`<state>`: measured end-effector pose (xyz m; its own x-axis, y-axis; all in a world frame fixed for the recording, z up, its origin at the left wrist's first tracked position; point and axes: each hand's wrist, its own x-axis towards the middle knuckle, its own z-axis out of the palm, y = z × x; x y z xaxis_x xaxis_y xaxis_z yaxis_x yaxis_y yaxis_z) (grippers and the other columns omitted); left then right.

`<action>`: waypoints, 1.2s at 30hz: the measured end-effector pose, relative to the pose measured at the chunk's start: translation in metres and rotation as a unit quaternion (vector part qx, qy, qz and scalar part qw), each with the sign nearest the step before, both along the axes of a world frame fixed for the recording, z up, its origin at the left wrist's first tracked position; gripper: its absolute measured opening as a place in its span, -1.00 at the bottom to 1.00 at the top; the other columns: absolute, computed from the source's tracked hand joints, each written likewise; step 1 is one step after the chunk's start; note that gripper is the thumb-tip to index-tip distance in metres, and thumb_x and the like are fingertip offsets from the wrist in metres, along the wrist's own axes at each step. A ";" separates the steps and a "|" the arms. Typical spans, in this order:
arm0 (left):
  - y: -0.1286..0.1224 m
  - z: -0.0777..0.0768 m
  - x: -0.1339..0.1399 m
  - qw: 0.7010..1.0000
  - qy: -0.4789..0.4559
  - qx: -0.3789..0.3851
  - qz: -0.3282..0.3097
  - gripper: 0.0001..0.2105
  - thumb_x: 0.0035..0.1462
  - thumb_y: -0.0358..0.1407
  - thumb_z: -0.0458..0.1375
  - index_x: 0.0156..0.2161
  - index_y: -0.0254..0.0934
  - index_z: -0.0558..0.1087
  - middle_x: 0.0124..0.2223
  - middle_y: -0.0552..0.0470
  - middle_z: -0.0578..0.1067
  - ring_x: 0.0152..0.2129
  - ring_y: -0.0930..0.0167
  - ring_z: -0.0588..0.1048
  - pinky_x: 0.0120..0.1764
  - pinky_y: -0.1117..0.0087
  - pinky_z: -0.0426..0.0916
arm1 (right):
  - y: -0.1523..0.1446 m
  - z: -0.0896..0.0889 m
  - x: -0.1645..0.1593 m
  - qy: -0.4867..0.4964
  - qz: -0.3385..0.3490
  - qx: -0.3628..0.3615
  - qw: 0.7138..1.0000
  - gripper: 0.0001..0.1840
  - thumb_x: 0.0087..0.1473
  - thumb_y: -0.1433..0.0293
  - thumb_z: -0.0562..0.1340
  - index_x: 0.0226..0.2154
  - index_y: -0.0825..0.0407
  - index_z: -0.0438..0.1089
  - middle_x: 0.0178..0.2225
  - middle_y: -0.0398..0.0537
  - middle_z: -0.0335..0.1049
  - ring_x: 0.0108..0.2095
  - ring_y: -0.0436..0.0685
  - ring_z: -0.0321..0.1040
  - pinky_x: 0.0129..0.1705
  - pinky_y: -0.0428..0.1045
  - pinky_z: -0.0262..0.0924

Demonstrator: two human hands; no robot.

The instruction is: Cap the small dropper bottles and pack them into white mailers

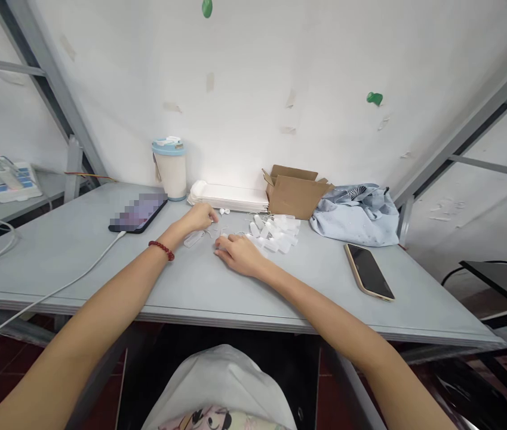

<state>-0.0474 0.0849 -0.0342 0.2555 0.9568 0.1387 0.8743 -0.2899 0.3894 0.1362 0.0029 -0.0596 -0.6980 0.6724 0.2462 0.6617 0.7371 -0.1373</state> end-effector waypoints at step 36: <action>-0.038 0.019 0.033 0.838 -0.466 -0.246 -0.143 -0.76 -0.07 -0.16 0.29 -0.33 -0.29 0.56 -0.31 -0.05 0.51 -0.29 0.35 0.44 -0.15 0.25 0.28 | 0.004 0.015 0.032 0.168 -0.032 0.031 0.985 -0.78 0.10 0.42 0.03 -0.20 0.06 0.29 -0.41 -0.10 0.44 -0.45 0.06 0.28 -0.24 -0.01 -0.02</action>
<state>-0.0140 0.0471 -0.0150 0.4850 0.8744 0.0116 0.0471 -0.0394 0.9981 0.1686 0.0066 -0.0448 -0.5275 0.6885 0.4977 0.6314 0.7097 -0.3126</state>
